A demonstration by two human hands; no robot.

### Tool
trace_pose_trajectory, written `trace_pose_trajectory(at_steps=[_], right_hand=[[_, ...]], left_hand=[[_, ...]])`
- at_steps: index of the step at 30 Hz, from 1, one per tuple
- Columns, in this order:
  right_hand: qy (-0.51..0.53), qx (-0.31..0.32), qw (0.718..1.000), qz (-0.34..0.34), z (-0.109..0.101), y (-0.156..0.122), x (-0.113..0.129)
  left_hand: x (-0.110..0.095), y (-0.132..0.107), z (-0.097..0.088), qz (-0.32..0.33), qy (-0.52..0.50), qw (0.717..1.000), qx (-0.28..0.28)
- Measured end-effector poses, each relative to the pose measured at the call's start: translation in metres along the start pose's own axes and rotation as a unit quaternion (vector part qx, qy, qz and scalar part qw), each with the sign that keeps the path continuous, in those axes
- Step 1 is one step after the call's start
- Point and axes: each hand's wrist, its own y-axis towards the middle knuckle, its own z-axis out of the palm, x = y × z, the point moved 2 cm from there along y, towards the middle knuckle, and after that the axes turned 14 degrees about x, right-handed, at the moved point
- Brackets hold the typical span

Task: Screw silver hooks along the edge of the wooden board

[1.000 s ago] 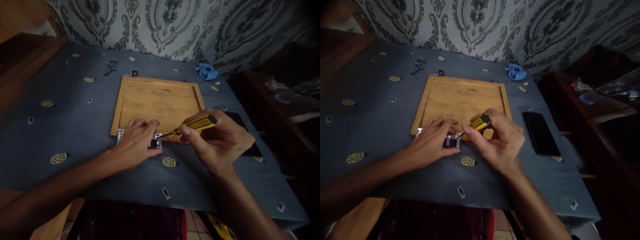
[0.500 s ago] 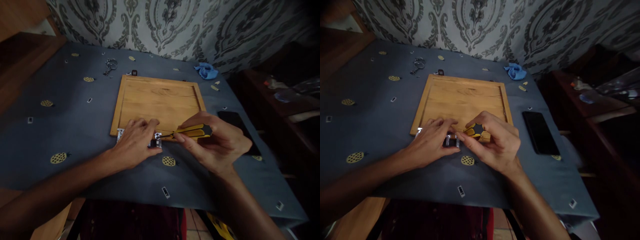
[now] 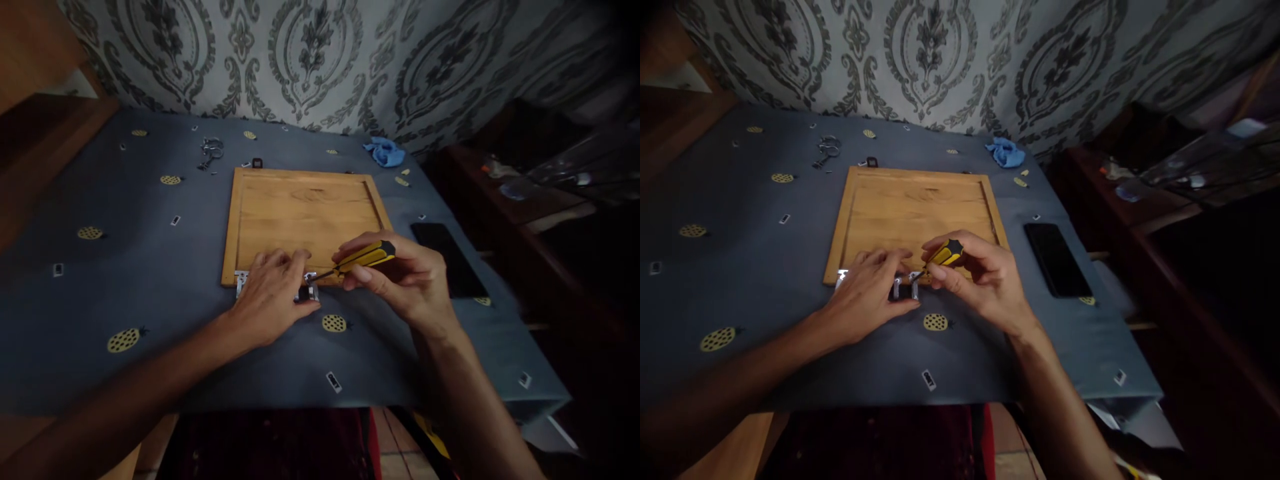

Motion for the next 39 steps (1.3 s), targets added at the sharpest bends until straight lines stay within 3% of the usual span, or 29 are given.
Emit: trace_pose_trajectory(at_steps=[4,10,31,37,39], right_hand=[[0.032,-0.033,0.999,-0.008,0.0,0.0,-0.008],[-0.005,-0.07,0.997,-0.027,0.001,0.0,-0.012],[-0.118,-0.103,0.982,-0.105,0.013,-0.006,-0.012],[-0.083,-0.239,0.96,-0.125,0.013,-0.012,-0.009],[-0.083,-0.242,0.96,-0.113,0.013,-0.012,-0.009]], left_hand=[[0.001,0.0,0.001,-0.007,0.011,1.0,0.0],[0.001,0.001,0.002,0.007,0.018,1.0,0.0],[0.002,0.001,0.003,0.005,0.025,1.0,-0.009],[0.003,0.0,0.003,0.007,0.025,1.0,-0.011],[0.003,0.0,0.003,0.009,0.024,1.0,-0.011]])
